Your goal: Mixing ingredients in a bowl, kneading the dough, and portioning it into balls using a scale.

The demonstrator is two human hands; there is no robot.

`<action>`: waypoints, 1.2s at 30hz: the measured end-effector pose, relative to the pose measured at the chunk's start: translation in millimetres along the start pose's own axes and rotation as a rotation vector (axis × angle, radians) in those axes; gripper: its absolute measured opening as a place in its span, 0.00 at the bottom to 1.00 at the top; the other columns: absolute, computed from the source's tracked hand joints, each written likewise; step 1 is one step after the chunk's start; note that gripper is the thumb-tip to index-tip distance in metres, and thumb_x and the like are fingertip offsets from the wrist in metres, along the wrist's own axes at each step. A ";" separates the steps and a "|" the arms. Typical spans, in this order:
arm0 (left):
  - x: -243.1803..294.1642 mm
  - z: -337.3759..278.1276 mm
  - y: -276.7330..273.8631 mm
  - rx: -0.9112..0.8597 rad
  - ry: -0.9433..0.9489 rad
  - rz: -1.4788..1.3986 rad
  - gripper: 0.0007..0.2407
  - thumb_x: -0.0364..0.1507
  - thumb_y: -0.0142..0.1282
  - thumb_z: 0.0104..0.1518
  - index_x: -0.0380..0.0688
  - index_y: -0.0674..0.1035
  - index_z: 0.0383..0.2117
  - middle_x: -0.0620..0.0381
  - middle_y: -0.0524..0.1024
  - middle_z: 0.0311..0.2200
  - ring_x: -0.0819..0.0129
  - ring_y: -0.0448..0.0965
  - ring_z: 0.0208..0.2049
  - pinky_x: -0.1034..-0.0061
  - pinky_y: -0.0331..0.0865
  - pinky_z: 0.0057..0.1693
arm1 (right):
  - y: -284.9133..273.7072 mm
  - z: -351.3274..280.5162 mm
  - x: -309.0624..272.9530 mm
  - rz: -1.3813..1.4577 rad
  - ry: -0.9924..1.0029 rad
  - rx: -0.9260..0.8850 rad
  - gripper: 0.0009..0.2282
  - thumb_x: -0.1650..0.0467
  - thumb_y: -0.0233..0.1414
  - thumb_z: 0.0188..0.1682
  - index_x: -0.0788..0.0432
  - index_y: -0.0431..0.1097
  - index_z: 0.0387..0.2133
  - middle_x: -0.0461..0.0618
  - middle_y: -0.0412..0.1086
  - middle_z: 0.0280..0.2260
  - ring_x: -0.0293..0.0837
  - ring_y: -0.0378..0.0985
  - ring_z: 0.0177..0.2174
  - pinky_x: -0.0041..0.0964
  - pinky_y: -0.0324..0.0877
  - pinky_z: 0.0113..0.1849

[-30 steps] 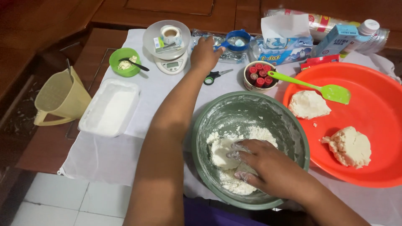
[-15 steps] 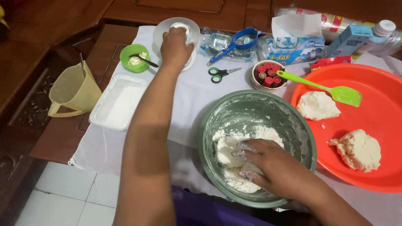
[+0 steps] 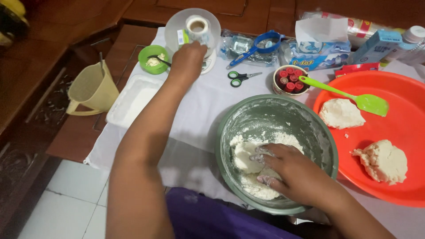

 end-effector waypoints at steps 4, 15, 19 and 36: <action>21.3 -70.2 -40.9 0.021 0.107 -0.001 0.05 0.24 0.48 0.58 0.41 0.78 0.29 0.48 0.77 0.31 0.47 0.76 0.33 0.54 0.70 0.38 | -4.3 -1.5 3.2 -0.005 0.002 -0.002 0.25 0.62 0.61 0.42 0.54 0.72 0.54 0.54 0.68 0.58 0.58 0.70 0.54 0.49 0.66 0.52; 74.3 -237.6 -78.1 -0.029 0.193 0.059 0.04 0.19 0.56 0.49 0.44 0.76 0.26 0.57 0.74 0.25 0.62 0.74 0.25 0.69 0.70 0.31 | -25.6 -10.3 -6.5 -0.062 0.060 0.099 0.20 0.62 0.59 0.43 0.54 0.76 0.50 0.53 0.71 0.54 0.57 0.75 0.50 0.47 0.70 0.48; 68.8 -247.8 -70.3 -0.025 0.170 0.019 0.04 0.22 0.56 0.49 0.46 0.73 0.23 0.57 0.71 0.24 0.58 0.74 0.27 0.65 0.69 0.32 | -33.3 -10.9 -17.7 -0.024 0.063 0.083 0.20 0.63 0.58 0.44 0.54 0.75 0.50 0.53 0.72 0.53 0.55 0.74 0.52 0.47 0.69 0.49; 4.7 -145.1 17.2 -0.450 -0.276 -0.035 0.33 0.48 0.69 0.47 0.38 0.74 0.55 0.42 0.74 0.45 0.44 0.77 0.43 0.57 0.73 0.49 | -34.0 -4.2 -19.2 -0.046 0.023 0.076 0.21 0.67 0.60 0.41 0.57 0.75 0.50 0.57 0.72 0.50 0.58 0.76 0.46 0.48 0.71 0.46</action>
Point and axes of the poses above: each hand's wrist, its own z-axis towards the middle knuckle, its own y-axis out of the palm, x = y × z, the point moved 8 cm from there along z, towards the middle knuckle
